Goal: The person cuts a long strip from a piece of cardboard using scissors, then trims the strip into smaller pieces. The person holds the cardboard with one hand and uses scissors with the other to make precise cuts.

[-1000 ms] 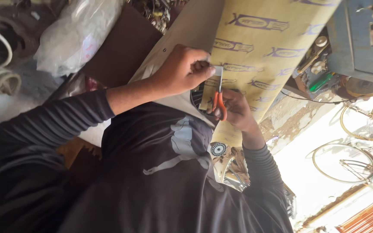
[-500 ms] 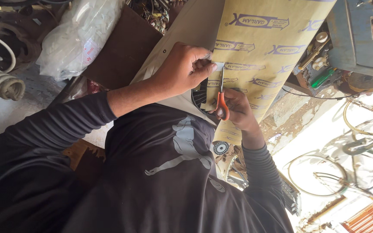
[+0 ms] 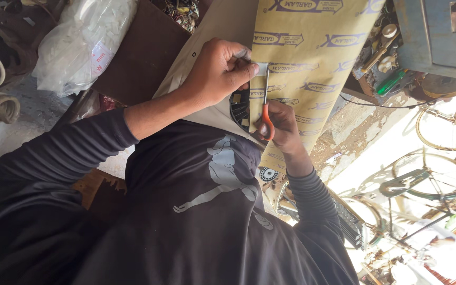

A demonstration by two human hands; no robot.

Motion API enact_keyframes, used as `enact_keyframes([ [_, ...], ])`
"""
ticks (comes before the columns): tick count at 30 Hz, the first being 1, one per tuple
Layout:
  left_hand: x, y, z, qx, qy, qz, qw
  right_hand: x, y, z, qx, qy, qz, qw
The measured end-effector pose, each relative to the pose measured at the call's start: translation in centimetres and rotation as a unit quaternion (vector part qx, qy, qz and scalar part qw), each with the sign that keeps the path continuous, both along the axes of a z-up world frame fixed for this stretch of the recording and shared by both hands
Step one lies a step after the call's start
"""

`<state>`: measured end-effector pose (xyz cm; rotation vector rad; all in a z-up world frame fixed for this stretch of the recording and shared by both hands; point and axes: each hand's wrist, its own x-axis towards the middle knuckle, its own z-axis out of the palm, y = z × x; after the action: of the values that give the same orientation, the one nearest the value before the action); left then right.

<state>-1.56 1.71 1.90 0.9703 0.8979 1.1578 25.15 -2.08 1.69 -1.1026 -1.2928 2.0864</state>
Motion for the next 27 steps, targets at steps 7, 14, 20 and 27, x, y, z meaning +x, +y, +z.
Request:
enact_keyframes([
  [7,0.0,0.2,0.1,0.000,0.018,0.009,1.000,-0.4,0.1,0.2,0.035,-0.019,-0.004,0.999],
  [14,0.0,0.1,0.3,-0.050,-0.019,-0.006,0.999,-2.0,0.8,3.7,-0.126,0.020,-0.053,0.990],
  [20,0.0,0.5,0.4,-0.075,-0.063,-0.007,0.995,-3.3,2.4,7.1,-0.105,-0.044,-0.001,0.993],
  [27,0.2,0.1,0.5,-0.100,-0.072,-0.025,0.992,-2.8,5.2,9.2,-0.106,-0.062,0.078,0.989],
])
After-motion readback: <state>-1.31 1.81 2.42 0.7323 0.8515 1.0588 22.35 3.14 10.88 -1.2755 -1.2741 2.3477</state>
